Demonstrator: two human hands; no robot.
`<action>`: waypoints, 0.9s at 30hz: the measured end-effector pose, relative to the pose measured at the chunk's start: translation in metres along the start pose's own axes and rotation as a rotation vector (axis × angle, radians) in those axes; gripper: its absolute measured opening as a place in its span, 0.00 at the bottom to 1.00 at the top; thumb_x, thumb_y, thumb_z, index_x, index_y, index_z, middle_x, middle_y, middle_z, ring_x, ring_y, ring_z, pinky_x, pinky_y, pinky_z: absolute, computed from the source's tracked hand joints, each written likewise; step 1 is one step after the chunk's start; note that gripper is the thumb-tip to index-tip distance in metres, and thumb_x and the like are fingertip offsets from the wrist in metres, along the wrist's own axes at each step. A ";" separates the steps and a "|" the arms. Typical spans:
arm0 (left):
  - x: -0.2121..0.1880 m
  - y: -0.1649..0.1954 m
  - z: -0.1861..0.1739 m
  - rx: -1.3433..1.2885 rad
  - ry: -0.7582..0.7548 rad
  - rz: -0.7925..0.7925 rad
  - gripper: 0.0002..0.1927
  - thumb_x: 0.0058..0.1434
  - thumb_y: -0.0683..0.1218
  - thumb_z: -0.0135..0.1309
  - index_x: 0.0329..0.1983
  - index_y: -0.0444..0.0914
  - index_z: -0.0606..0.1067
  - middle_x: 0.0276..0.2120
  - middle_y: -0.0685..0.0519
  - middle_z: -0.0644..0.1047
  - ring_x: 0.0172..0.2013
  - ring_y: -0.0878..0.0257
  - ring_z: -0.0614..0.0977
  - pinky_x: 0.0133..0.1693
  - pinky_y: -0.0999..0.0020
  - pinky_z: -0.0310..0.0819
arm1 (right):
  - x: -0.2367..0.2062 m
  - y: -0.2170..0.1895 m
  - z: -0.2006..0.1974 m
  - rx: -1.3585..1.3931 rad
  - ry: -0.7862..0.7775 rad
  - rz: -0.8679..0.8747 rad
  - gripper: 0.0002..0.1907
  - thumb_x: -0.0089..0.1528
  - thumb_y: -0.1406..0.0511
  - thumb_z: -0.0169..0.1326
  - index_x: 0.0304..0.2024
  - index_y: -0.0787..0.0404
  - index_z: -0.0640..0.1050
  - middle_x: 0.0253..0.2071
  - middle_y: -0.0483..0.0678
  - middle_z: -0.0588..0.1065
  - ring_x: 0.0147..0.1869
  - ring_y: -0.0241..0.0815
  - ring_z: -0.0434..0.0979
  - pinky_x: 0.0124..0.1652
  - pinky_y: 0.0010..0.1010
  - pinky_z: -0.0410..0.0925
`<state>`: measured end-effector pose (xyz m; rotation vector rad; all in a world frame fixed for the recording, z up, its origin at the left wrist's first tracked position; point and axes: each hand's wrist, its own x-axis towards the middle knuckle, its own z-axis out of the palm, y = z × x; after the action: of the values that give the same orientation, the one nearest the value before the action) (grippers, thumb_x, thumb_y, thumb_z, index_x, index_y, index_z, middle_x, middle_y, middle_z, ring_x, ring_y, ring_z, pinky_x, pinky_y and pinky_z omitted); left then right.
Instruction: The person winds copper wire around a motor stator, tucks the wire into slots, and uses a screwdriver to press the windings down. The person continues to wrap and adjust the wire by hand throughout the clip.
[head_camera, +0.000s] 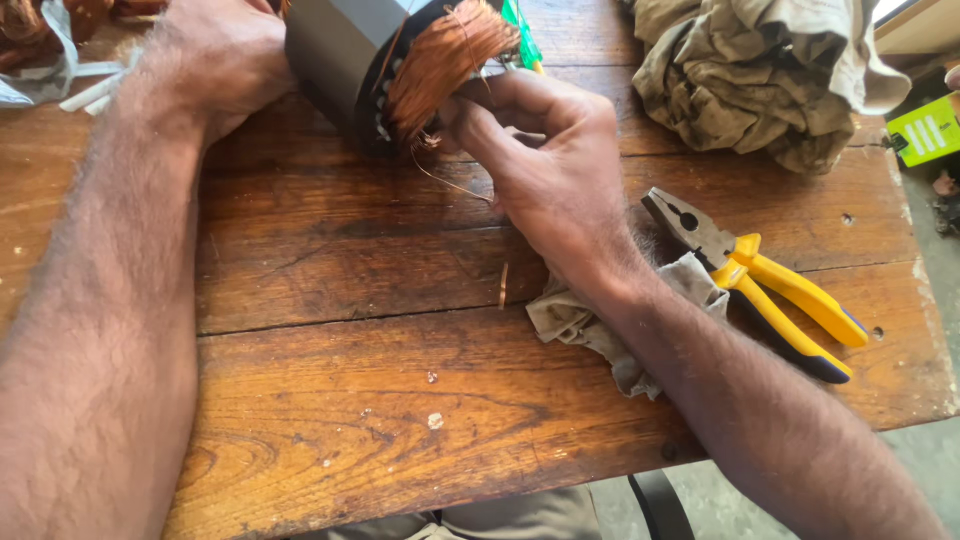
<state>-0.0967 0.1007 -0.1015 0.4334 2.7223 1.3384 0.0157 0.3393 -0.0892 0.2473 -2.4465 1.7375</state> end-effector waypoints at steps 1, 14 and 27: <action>0.001 0.000 -0.002 0.011 0.001 -0.021 0.17 0.64 0.55 0.63 0.36 0.36 0.81 0.26 0.49 0.78 0.23 0.63 0.76 0.23 0.62 0.70 | 0.001 0.000 0.000 -0.002 -0.003 0.012 0.09 0.68 0.64 0.56 0.45 0.62 0.82 0.34 0.45 0.84 0.24 0.26 0.73 0.21 0.18 0.67; 0.010 -0.001 0.003 -0.326 -0.056 0.322 0.07 0.70 0.45 0.62 0.38 0.36 0.81 0.29 0.53 0.81 0.25 0.71 0.79 0.26 0.72 0.76 | 0.000 0.000 -0.003 -0.208 0.002 -0.186 0.06 0.66 0.66 0.59 0.42 0.63 0.81 0.35 0.46 0.82 0.28 0.26 0.76 0.26 0.17 0.70; 0.012 0.013 -0.008 -0.306 -0.212 0.167 0.11 0.63 0.48 0.62 0.40 0.35 0.82 0.33 0.51 0.84 0.31 0.68 0.82 0.38 0.67 0.80 | 0.006 -0.001 -0.006 -0.297 -0.001 -0.183 0.09 0.64 0.66 0.58 0.46 0.65 0.79 0.43 0.51 0.80 0.37 0.33 0.84 0.31 0.24 0.78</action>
<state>-0.1073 0.1052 -0.0860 0.7387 2.3048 1.6125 0.0103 0.3447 -0.0851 0.4221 -2.5478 1.2832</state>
